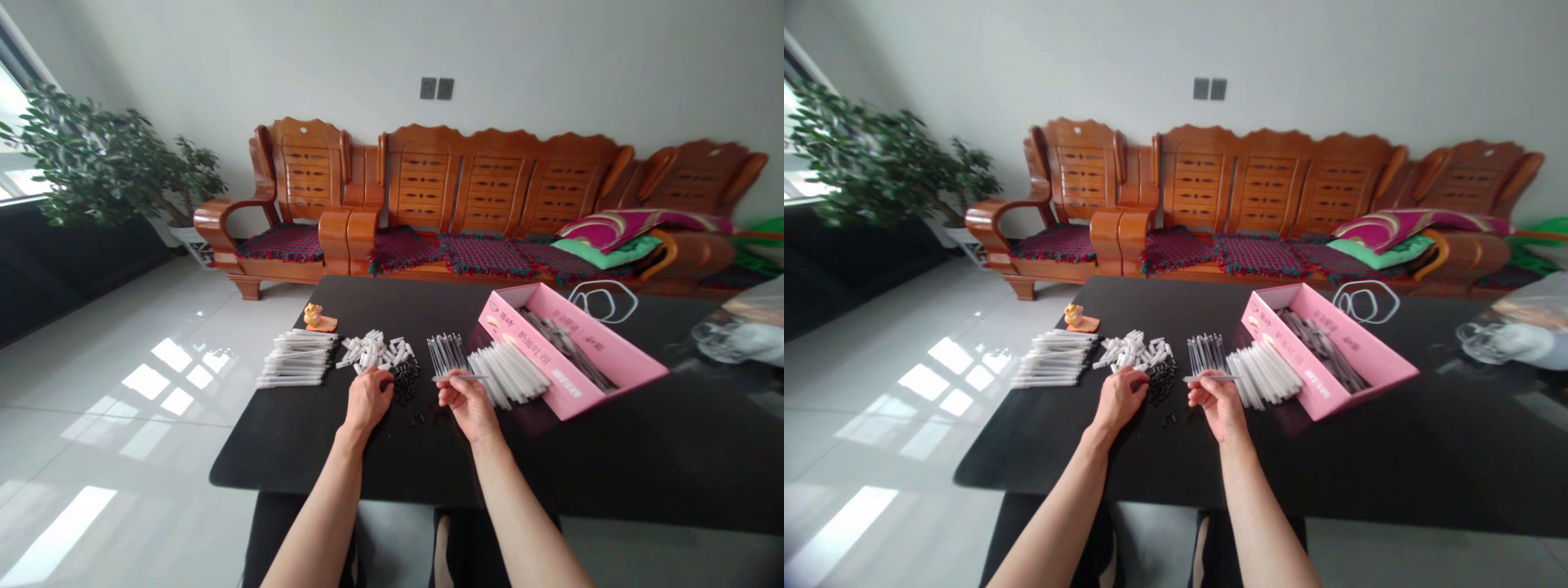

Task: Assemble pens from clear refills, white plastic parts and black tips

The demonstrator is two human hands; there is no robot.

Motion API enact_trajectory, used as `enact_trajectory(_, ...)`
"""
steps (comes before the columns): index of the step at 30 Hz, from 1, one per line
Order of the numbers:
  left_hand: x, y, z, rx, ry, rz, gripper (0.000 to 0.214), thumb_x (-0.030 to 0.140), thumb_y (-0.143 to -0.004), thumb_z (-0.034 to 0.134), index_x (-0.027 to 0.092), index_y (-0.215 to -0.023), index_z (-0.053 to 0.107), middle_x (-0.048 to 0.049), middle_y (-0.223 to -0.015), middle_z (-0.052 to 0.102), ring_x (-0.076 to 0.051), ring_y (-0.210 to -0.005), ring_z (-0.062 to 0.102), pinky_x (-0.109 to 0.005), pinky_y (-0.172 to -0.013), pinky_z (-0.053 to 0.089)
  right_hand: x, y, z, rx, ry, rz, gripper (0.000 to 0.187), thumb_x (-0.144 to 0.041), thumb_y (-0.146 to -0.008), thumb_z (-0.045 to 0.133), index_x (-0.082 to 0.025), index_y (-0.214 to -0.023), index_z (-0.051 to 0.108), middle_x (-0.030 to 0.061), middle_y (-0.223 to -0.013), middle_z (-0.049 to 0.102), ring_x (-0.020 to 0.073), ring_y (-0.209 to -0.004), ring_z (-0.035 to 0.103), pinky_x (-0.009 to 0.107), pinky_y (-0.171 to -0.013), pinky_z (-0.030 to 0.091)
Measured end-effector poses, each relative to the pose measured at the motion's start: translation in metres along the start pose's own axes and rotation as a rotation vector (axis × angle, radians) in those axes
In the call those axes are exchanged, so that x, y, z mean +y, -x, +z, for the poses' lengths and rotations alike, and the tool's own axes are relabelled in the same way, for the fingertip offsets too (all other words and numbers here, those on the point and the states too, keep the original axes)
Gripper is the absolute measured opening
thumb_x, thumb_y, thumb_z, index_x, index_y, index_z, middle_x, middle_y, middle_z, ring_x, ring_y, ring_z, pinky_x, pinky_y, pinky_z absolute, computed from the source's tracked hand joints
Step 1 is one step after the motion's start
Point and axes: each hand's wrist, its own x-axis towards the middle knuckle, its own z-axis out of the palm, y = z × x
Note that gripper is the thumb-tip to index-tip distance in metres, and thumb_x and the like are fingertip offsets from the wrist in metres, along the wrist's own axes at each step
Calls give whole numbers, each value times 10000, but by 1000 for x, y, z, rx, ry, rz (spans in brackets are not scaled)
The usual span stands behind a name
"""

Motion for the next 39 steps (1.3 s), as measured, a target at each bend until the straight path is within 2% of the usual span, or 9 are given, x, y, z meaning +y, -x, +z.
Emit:
enact_trajectory(3,-2,0,2,22,71,-7,135,141,-727,665,230,-787,746,-30,-791,677,-170,-742,627,-266,-739,461,0,0,1,-3,-1,0,126,-204,-771,732,-168,-887,695,59,-752,763,154,-552,698,233,-503,576)
enact_trajectory(7,-3,-3,4,86,412,-71,75,212,-732,694,217,-787,745,-33,-726,691,-171,-657,638,-279,-676,499,-1,1,3,6,-3,3,138,-212,-758,748,-168,-878,695,57,-745,761,154,-549,698,229,-499,575)
enact_trajectory(11,8,-3,10,-38,896,-194,212,328,-740,716,159,-867,721,-32,-644,692,-168,-576,654,-271,-582,539,-1,1,4,9,4,16,149,-227,-754,756,-165,-874,691,56,-744,760,155,-544,697,230,-494,573)
enact_trajectory(14,21,-1,18,-132,1043,-172,254,328,-712,752,135,-866,696,-37,-657,695,-159,-578,662,-255,-567,548,-1,2,6,-2,36,23,157,-232,-760,752,-164,-885,684,57,-742,756,157,-545,695,238,-493,574)
enact_trajectory(21,34,3,24,-203,982,-135,229,325,-727,738,123,-823,690,-32,-604,676,-130,-507,623,-216,-499,516,-2,3,8,-14,74,31,168,-236,-759,754,-160,-887,677,57,-741,750,161,-544,693,247,-497,572)
enact_trajectory(39,33,3,28,-161,953,-103,235,346,-747,721,130,-838,702,-42,-628,691,-140,-525,635,-227,-523,524,-1,2,9,-9,91,40,186,-241,-742,765,-162,-882,671,49,-727,748,168,-527,693,255,-480,573)
